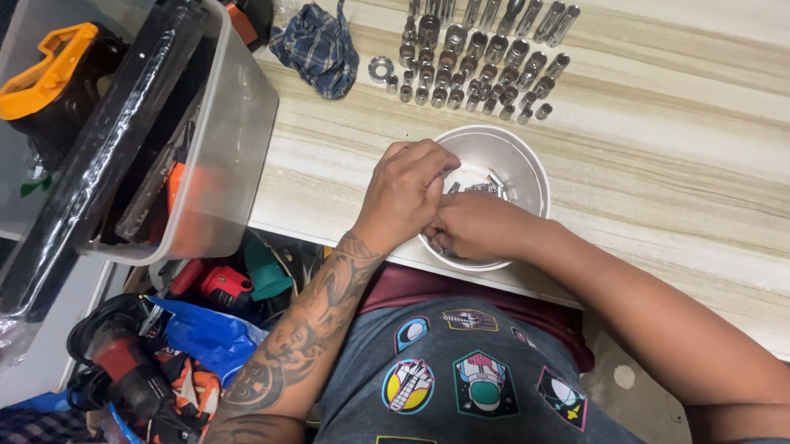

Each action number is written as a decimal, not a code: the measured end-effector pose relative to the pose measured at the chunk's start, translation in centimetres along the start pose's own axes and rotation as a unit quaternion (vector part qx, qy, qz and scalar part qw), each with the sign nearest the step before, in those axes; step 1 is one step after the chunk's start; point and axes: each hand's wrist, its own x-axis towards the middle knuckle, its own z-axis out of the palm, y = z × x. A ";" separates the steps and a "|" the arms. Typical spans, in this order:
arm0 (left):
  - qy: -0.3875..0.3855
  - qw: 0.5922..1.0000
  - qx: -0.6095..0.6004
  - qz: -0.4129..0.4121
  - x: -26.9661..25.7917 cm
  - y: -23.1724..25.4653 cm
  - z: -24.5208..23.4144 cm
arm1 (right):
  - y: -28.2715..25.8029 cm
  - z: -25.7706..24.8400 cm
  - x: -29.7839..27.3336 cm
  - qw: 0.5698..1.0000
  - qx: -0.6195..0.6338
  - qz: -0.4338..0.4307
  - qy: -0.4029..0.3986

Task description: The person sorts various metal sockets and screws by hand, picking them up from a wooden table and placing them into a white bowl.

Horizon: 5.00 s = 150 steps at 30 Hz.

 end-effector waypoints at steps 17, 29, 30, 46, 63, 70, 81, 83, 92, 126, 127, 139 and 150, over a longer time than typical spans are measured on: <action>0.065 0.996 -0.052 -0.032 0.9 1.3 -1.0 | 0.4 -5.7 -2.3 0.921 0.157 -0.059 0.351; 0.119 0.980 -0.049 -0.150 1.7 -4.1 -0.6 | 2.3 -8.2 4.3 0.959 0.076 -0.012 0.273; 0.114 0.975 -0.052 -0.184 1.7 -4.8 -0.3 | 2.6 -8.3 4.9 0.966 0.026 0.005 0.255; 0.074 0.969 0.093 -0.217 2.8 -10.1 0.9 | 4.2 -9.0 10.8 0.992 0.041 0.071 0.097; 0.088 0.971 0.074 -0.210 2.7 -8.2 0.0 | 3.6 -9.5 8.3 0.978 0.074 0.067 0.181; 0.087 0.980 -0.076 -0.163 1.9 -2.1 -1.4 | 1.8 -8.8 2.8 0.942 0.069 -0.031 0.328; -0.031 0.999 -0.036 -0.007 1.0 0.4 -0.7 | 1.8 -6.0 -3.2 0.979 0.076 0.044 0.185; -0.063 0.998 -0.020 0.003 0.6 0.4 -0.4 | 2.1 -4.9 -3.6 0.980 0.083 0.057 0.172; -0.119 0.991 0.056 0.006 0.6 0.8 0.0 | 2.2 -2.6 -2.9 0.993 -0.067 0.083 0.050; 0.020 0.998 -0.051 -0.026 0.3 0.9 0.4 | 1.1 -3.9 -3.6 0.931 0.169 0.030 0.321; 0.032 0.998 -0.049 -0.035 0.3 1.0 0.3 | 1.0 -4.3 -3.5 0.930 0.178 0.041 0.320; 0.112 0.991 -0.009 -0.078 2.7 -2.7 -1.1 | 1.1 -8.3 1.7 0.938 0.101 -0.009 0.332; 0.089 0.984 0.078 -0.134 1.9 -8.3 1.3 | 4.8 -8.5 8.1 0.980 0.042 0.113 0.161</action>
